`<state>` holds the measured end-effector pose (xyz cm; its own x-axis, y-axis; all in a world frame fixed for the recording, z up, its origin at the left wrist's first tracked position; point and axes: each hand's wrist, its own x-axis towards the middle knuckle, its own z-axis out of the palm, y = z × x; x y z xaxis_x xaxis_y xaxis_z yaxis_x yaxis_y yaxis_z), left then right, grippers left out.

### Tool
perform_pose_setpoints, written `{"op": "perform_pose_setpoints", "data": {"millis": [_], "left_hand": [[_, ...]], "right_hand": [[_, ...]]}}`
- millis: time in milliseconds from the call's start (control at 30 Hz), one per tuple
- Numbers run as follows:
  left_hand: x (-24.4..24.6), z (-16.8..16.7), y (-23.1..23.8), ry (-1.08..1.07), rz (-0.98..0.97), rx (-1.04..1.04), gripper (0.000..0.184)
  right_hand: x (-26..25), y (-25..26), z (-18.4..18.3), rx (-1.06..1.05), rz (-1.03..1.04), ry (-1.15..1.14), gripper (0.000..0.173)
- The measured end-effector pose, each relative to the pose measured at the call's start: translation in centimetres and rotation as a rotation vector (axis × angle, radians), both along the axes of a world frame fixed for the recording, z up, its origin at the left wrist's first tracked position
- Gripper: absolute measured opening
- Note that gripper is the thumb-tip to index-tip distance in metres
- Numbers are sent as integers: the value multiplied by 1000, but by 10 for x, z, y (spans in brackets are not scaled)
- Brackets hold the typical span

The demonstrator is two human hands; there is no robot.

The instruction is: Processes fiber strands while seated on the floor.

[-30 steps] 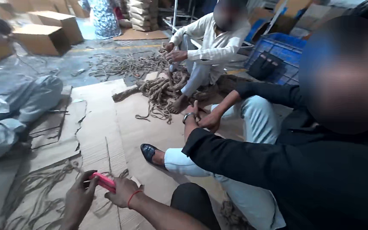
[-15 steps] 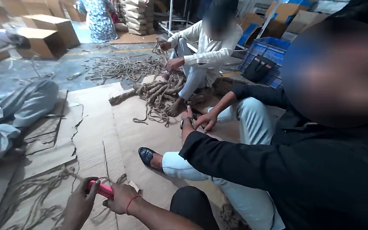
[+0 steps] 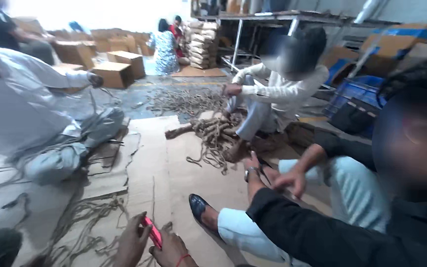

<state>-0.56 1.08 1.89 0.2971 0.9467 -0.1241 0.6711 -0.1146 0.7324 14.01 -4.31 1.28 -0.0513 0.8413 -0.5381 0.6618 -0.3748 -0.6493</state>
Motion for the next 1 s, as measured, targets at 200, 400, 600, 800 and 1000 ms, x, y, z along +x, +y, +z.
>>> {"op": "perform_pose_setpoints", "data": {"millis": [200,400,600,800,1000], "left_hand": [[2,0,-1,-28,28,-35,51],[5,-3,-3,-71,51,-39,50],[4,-6,-3,-87,70,-36,49],[-1,-8,1,-72,53,-91,48],[-4,-9,2,-50,31,-43,36]], "right_hand": [[3,0,-3,2,-4,-34,50],[5,-2,-3,-5,-11,-27,52],[7,1,-3,-25,24,-13,51],[2,0,-3,-47,86,-9,56],[1,0,-3,-57,132,-11,52]]}}
